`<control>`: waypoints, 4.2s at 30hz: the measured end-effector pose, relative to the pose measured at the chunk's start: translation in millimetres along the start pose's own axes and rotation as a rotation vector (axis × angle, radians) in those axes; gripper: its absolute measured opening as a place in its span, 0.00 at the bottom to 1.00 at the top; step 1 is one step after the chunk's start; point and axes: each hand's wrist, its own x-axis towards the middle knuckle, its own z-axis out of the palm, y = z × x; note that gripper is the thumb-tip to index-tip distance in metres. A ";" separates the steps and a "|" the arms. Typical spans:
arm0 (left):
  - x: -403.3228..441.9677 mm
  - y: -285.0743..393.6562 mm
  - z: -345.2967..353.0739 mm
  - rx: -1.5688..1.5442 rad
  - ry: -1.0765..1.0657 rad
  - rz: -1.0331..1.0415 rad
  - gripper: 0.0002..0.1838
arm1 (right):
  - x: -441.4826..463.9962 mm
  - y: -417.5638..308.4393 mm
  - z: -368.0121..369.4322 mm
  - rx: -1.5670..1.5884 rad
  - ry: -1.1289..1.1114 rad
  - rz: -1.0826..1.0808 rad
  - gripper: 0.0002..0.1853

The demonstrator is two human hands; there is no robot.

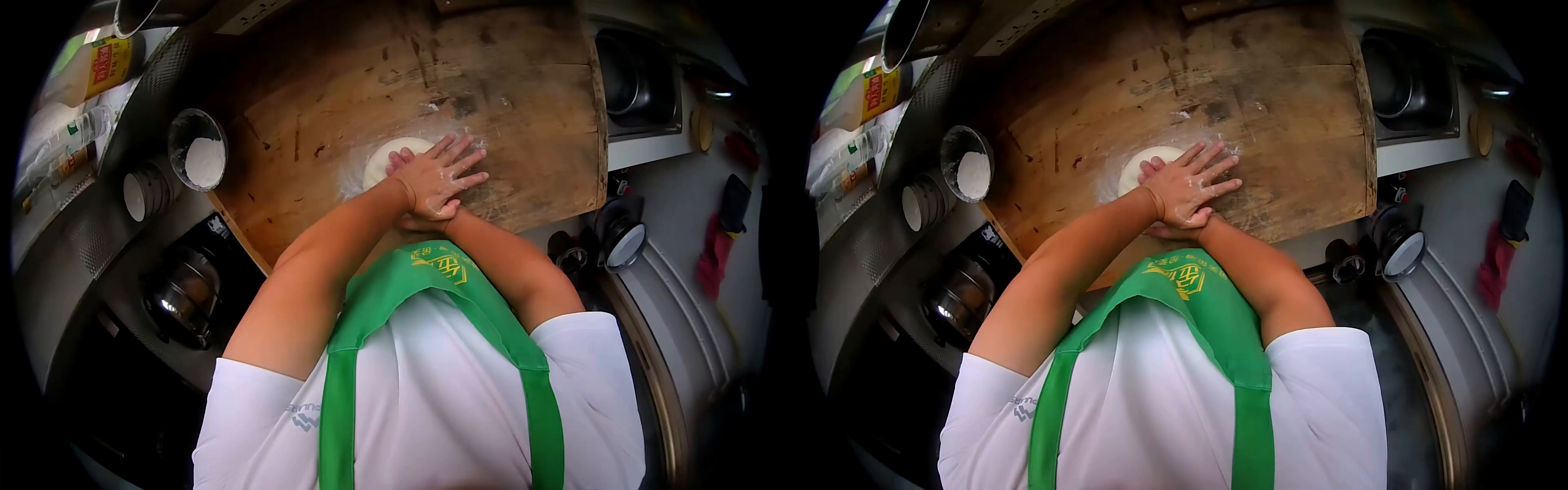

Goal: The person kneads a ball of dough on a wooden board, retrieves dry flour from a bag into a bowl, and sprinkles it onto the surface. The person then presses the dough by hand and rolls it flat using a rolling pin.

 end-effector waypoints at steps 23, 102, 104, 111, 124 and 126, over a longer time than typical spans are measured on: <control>-62.3 10.2 8.2 0.207 0.151 -0.133 0.41 | -1.3 -30.7 20.9 -0.097 0.088 -0.074 0.54; 49.2 22.6 26.7 0.385 0.352 -0.524 0.37 | -45.6 152.5 -55.5 0.934 0.656 0.482 0.23; 54.9 20.7 35.0 0.402 0.265 -0.331 0.37 | -84.5 132.6 -52.0 1.061 0.678 0.640 0.24; -39.7 42.8 58.8 0.289 0.181 -0.106 0.39 | -112.6 32.0 21.0 1.397 0.446 0.925 0.17; -77.2 52.0 43.7 0.173 0.598 -1.022 0.44 | -82.4 39.8 11.4 0.754 0.312 0.758 0.27; -51.2 63.7 47.3 0.069 0.610 -1.094 0.46 | -80.6 33.9 -0.4 0.676 0.285 0.765 0.26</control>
